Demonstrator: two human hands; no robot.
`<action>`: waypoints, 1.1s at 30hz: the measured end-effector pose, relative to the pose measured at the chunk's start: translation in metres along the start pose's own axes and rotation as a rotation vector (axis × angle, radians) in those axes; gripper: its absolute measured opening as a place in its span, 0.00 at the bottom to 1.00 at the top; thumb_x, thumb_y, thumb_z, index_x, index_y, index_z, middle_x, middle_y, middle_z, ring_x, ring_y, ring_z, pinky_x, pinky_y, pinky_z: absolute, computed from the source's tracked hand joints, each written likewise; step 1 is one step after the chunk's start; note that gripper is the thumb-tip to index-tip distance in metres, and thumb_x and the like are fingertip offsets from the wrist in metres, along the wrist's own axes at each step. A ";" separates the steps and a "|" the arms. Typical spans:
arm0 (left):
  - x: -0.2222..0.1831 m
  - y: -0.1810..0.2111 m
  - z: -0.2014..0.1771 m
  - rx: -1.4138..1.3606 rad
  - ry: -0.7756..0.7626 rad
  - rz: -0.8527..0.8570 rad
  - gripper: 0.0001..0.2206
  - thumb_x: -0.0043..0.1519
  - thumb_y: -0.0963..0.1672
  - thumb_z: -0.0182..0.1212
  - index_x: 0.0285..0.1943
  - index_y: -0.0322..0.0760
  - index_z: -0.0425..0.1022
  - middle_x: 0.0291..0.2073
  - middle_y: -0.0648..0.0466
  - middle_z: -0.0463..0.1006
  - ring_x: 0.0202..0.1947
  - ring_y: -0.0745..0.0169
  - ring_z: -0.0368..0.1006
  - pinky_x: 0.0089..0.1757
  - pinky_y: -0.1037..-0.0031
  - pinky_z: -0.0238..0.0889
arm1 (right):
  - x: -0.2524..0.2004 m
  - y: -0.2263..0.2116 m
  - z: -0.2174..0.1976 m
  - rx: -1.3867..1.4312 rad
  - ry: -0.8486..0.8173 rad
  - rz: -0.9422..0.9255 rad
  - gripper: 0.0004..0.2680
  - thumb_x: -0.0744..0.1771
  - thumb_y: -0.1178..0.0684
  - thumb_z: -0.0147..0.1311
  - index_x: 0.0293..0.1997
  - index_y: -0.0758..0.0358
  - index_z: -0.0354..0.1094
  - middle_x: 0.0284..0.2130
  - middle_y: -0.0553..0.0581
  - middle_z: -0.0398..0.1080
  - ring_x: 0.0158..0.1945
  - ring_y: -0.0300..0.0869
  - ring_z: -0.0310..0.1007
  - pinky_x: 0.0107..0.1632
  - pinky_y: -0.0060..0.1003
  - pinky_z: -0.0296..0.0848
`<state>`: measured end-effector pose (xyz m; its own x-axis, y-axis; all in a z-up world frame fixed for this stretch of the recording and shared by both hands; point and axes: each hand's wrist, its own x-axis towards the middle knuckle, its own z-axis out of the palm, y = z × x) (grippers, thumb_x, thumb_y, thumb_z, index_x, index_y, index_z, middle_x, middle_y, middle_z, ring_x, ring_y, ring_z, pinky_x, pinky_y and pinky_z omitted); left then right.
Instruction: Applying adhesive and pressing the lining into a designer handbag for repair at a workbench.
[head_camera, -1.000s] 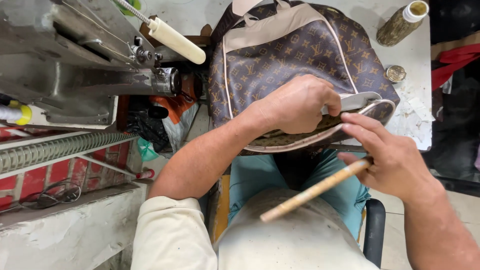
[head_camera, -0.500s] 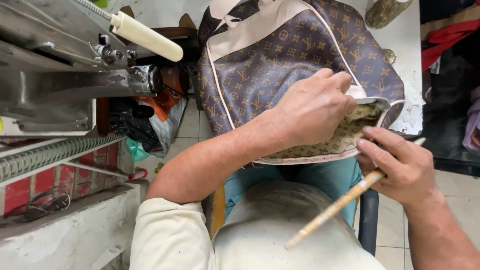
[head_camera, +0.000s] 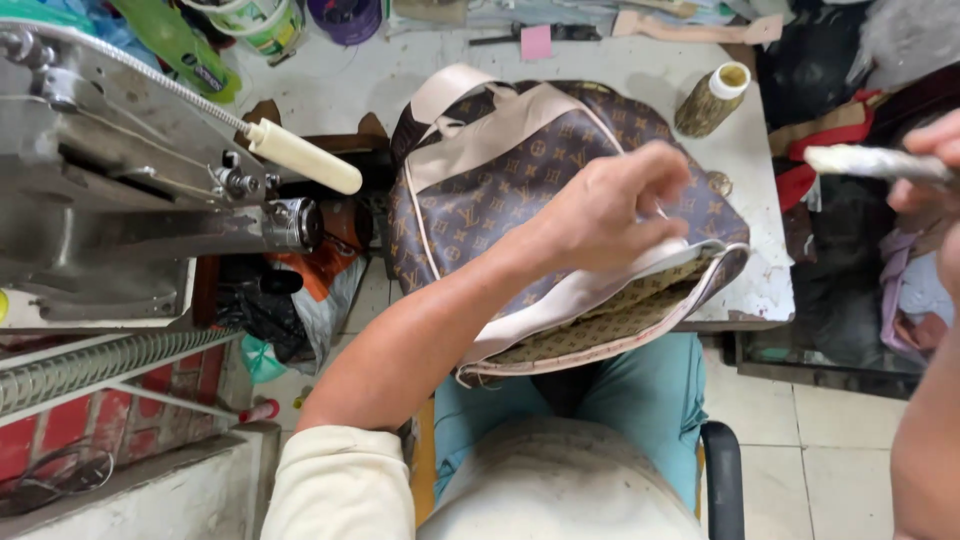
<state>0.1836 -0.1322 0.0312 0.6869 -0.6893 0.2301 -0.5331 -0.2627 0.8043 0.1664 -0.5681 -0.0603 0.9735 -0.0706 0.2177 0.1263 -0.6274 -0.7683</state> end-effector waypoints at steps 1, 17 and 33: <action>0.015 -0.011 0.004 0.011 0.105 -0.028 0.17 0.58 0.44 0.69 0.49 0.42 0.64 0.40 0.53 0.77 0.41 0.58 0.78 0.38 0.69 0.73 | 0.016 -0.025 0.010 0.073 -0.019 -0.144 0.14 0.86 0.46 0.41 0.69 0.73 0.60 0.53 0.67 0.61 0.50 0.50 0.65 0.50 0.37 0.68; 0.173 -0.139 0.067 0.055 0.272 -0.363 0.44 0.54 0.45 0.67 0.78 0.53 0.39 0.63 0.58 0.79 0.56 0.40 0.77 0.49 0.54 0.69 | 0.139 -0.137 0.070 0.119 -0.175 0.040 0.04 0.69 0.64 0.51 0.44 0.68 0.73 0.31 0.61 0.71 0.34 0.40 0.75 0.41 0.30 0.80; 0.168 -0.159 0.082 0.019 0.319 -0.314 0.42 0.55 0.45 0.68 0.75 0.51 0.41 0.66 0.58 0.76 0.53 0.41 0.81 0.49 0.55 0.72 | 0.145 -0.092 0.073 0.054 -0.011 -0.213 0.08 0.73 0.67 0.64 0.54 0.66 0.69 0.47 0.62 0.75 0.45 0.43 0.76 0.48 0.34 0.76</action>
<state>0.3431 -0.2618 -0.1030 0.9332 -0.3326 0.1362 -0.2815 -0.4408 0.8524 0.3103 -0.4638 -0.0021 0.9258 0.0676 0.3720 0.3388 -0.5848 -0.7370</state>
